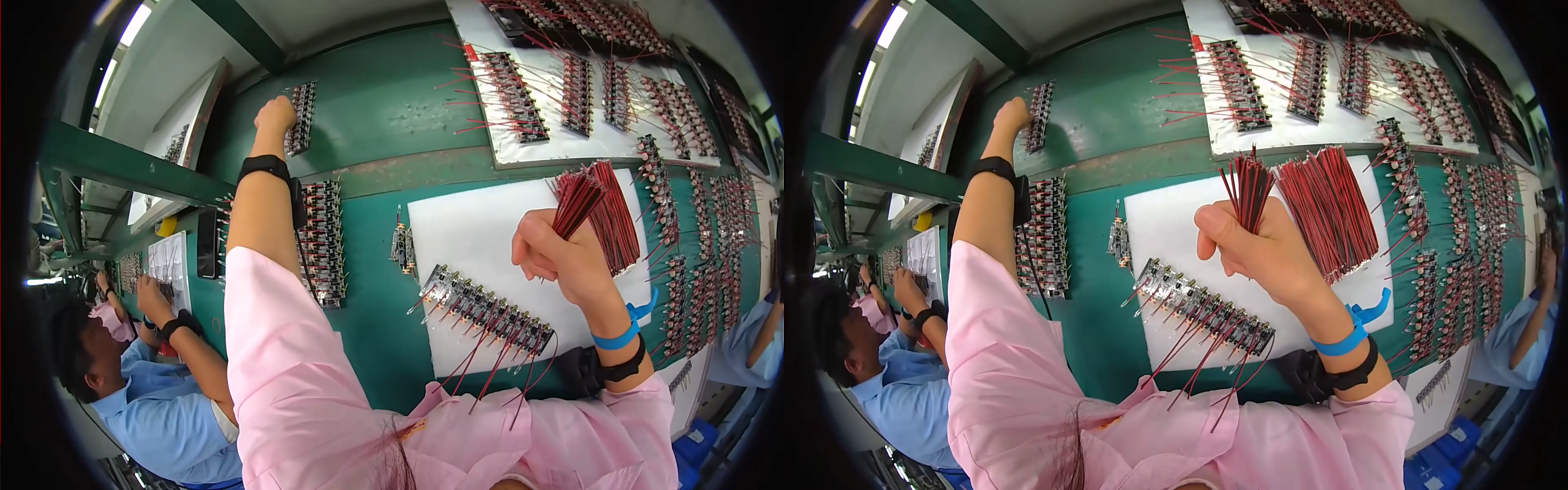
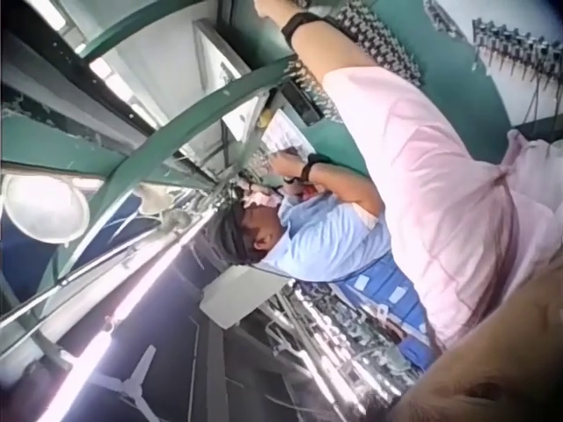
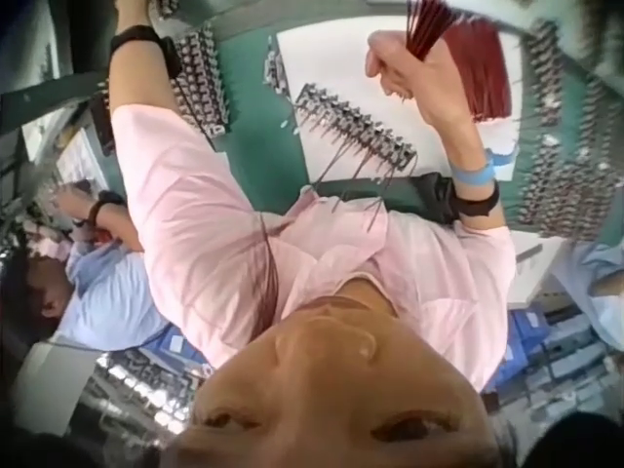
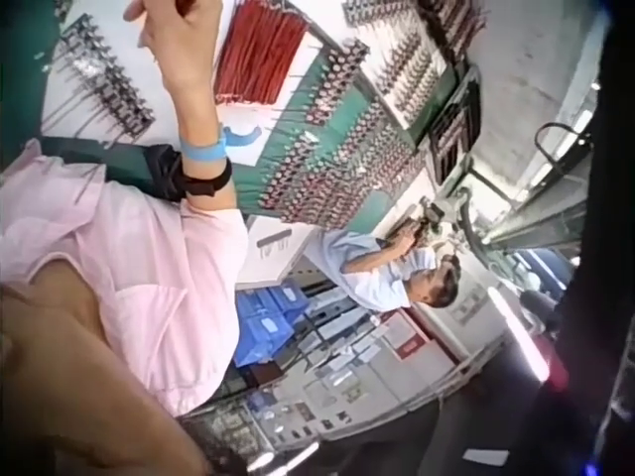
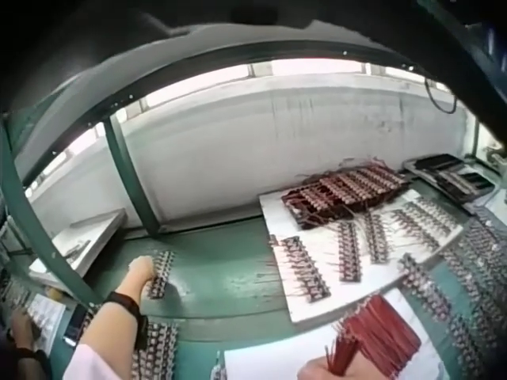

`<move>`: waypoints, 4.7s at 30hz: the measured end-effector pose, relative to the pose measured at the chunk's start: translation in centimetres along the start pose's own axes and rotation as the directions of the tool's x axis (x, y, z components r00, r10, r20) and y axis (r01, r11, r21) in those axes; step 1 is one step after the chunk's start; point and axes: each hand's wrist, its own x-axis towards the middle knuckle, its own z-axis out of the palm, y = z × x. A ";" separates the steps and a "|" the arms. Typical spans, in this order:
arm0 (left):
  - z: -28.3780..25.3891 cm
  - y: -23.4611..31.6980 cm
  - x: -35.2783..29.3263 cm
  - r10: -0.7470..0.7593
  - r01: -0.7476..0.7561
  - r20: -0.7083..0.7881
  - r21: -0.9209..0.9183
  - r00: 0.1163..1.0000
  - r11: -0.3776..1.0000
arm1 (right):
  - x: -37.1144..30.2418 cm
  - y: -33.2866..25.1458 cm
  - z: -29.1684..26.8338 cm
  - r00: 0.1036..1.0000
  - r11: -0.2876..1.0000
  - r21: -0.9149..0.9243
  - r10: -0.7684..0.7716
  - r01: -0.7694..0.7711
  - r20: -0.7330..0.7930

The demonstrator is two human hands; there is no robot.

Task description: Manually inserting individual red wires into connector blocks placed on a jig on an assembly line.

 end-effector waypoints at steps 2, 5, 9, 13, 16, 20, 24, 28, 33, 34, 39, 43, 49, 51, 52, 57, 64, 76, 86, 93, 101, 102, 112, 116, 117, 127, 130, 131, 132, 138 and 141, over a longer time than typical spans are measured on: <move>0.3 0.3 -0.1 -0.016 0.015 -0.019 -0.034 1.000 0.999 | 0.0 0.0 0.0 1.000 1.000 -0.005 -0.002 0.002 -0.005; -0.2 1.4 -0.2 -0.040 0.032 -0.077 -0.105 0.996 0.994 | 0.0 -0.1 -0.2 1.000 0.998 -0.068 -0.019 0.018 -0.012; -1.8 1.9 -0.4 -0.085 0.083 -0.010 -0.102 0.996 0.991 | -0.4 -0.7 -0.2 0.998 0.995 -0.080 -0.068 0.067 -0.014; -5.1 0.5 -1.0 -0.105 0.098 -0.102 -0.071 0.989 0.993 | -1.0 -1.5 0.2 0.992 0.988 -0.084 -0.128 0.127 -0.003; -9.4 0.2 -3.9 0.016 -0.016 -0.003 -0.109 1.000 0.994 | -1.7 -1.9 0.3 0.985 0.979 -0.115 -0.172 0.170 -0.012; -12.2 -2.2 -9.5 0.140 -0.154 -0.091 -0.161 0.986 0.975 | -2.5 -2.7 0.9 0.968 0.954 -0.171 -0.250 0.247 0.003; -12.1 -4.5 -14.9 0.174 -0.193 -0.118 -0.185 0.978 0.963 | -3.2 -3.5 1.0 0.959 0.944 -0.177 -0.282 0.279 0.010; -8.4 -5.0 -20.0 0.117 -0.153 -0.179 -0.205 0.977 0.967 | -3.8 -3.7 1.1 0.945 0.932 -0.160 -0.325 0.325 0.025; -4.4 -3.8 -24.2 0.039 -0.076 -0.169 -0.225 0.985 0.971 | -4.8 -4.2 1.4 0.940 0.928 -0.149 -0.336 0.341 0.054; -3.7 -4.0 -24.7 0.032 -0.078 -0.208 -0.215 0.978 0.974 | -5.0 -4.2 1.5 0.939 0.927 -0.148 -0.340 0.345 0.058; -1.4 -4.3 -25.3 -0.012 -0.039 -0.254 -0.194 0.967 0.980 | -4.9 -3.9 1.6 0.937 0.924 -0.161 -0.338 0.348 0.084; -0.6 -4.8 -24.9 -0.018 -0.023 -0.199 -0.203 0.980 0.979 | -4.5 -3.4 1.6 0.936 0.919 -0.178 -0.340 0.352 0.092; -0.5 -5.1 -24.8 0.035 -0.071 -0.196 -0.177 0.980 0.982 | -3.9 -2.9 2.3 0.939 0.914 -0.217 -0.329 0.343 0.103; -0.9 -5.0 -25.1 0.053 -0.085 -0.186 -0.171 0.981 0.982 | -3.5 -2.4 2.3 0.946 0.926 -0.194 -0.311 0.324 0.094; -1.2 -5.0 -25.3 0.057 -0.088 -0.182 -0.168 0.982 0.982 | -3.3 -2.2 2.4 0.950 0.936 -0.166 -0.298 0.310 0.094; -2.2 -4.2 -26.5 0.054 -0.122 -0.297 -0.214 0.953 0.969 | -2.8 -1.6 2.0 0.975 0.976 -0.051 -0.207 0.211 0.074; -8.2 3.3 -32.8 0.392 -0.482 -0.404 -0.868 0.827 0.123 | -2.9 -1.6 4.0 0.980 0.995 -0.067 -0.066 0.080 0.189; -8.0 2.8 -37.2 0.241 -0.144 -0.581 -0.537 0.777 -0.831 | -5.2 -0.5 5.7 0.906 0.829 -0.420 -0.219 0.368 0.362; 4.1 3.1 -40.4 0.010 -0.242 -0.254 -0.932 0.967 -0.271 | -4.6 -0.7 1.5 0.968 0.920 -0.330 -0.153 0.214 0.201; -1.1 3.6 -35.7 0.542 0.442 0.029 -0.615 0.840 -0.653 | -0.9 2.3 0.5 0.975 0.880 -0.427 -0.148 0.207 0.167; -3.2 10.2 -33.0 0.451 0.315 -0.036 -0.666 0.892 -0.677 | -0.3 2.9 3.2 0.979 0.920 -0.361 -0.088 0.150 0.183; -2.9 10.6 -32.8 0.511 0.325 -0.080 -0.685 0.856 -0.652 | -0.2 2.9 3.2 0.981 0.920 -0.364 -0.085 0.144 0.172; -2.5 11.7 -32.9 0.510 0.343 -0.102 -0.627 0.854 -0.699 | 0.8 3.6 2.3 0.955 0.840 -0.453 -0.265 0.297 0.134; -2.3 11.3 -32.8 0.493 0.320 -0.103 -0.643 0.864 -0.695 | 0.1 2.3 2.7 0.965 0.863 -0.434 -0.246 0.260 0.088; -2.8 11.3 -32.9 0.459 0.301 -0.086 -0.646 0.884 -0.701 | -0.2 2.0 2.8 0.970 0.871 -0.430 -0.235 0.238 0.062; -4.0 10.2 -33.3 0.626 0.308 -0.001 -0.870 0.779 -0.384 | -0.3 2.3 2.5 0.962 0.950 -0.192 -0.263 0.245 -0.074; -4.1 10.4 -33.8 0.514 0.175 -0.037 -0.917 0.857 -0.358 | -0.4 2.3 2.9 0.942 0.930 -0.218 -0.321 0.295 -0.099; -4.0 10.4 -33.8 0.447 0.109 -0.056 -0.935 0.893 -0.336 | -0.5 2.2 3.0 0.939 0.928 -0.217 -0.329 0.303 -0.099; -4.0 10.4 -33.9 0.451 0.114 -0.054 -0.934 0.891 -0.338 | -0.6 2.2 3.2 0.938 0.927 -0.214 -0.333 0.307 -0.097; -4.4 10.6 -33.9 0.470 0.042 -0.109 -0.953 0.876 -0.299 | -0.6 2.7 3.3 0.898 0.890 -0.257 -0.419 0.376 -0.138; -4.0 10.1 -33.9 0.436 -0.011 -0.140 -0.958 0.889 -0.287 | -0.5 3.0 3.3 0.888 0.878 -0.248 -0.446 0.410 -0.113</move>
